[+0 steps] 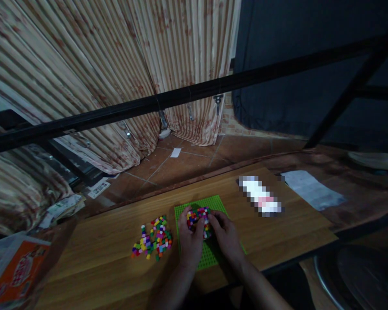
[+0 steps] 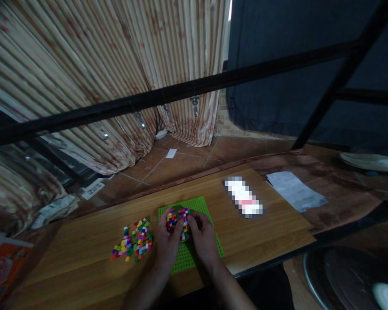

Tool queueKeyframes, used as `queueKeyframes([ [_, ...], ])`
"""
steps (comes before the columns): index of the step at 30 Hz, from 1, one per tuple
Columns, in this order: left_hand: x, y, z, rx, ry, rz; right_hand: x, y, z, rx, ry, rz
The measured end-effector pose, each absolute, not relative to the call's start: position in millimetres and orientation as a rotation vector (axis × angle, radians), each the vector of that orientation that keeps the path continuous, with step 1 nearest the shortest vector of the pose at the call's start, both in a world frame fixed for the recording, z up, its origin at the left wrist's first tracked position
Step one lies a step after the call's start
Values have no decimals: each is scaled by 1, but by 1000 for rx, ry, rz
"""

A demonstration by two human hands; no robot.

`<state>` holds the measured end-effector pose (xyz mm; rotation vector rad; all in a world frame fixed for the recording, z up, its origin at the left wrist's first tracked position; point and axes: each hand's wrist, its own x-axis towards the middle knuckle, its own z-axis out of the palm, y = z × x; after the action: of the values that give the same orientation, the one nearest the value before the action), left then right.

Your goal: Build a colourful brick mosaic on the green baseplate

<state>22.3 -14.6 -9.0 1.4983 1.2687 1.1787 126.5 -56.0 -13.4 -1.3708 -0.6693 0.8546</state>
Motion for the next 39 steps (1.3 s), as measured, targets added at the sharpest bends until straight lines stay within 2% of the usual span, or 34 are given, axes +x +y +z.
queueKeyframes([
  [7, 24, -14, -13, 1343, 1190, 1154, 126, -54, -14, -1416, -711, 802],
  [27, 23, -15, -14, 1440, 1222, 1155, 109, -44, -21, -1588, -974, 501],
  [39, 19, -16, -16, 1343, 1160, 1165, 112, -46, -24, -1572, -995, 510],
])
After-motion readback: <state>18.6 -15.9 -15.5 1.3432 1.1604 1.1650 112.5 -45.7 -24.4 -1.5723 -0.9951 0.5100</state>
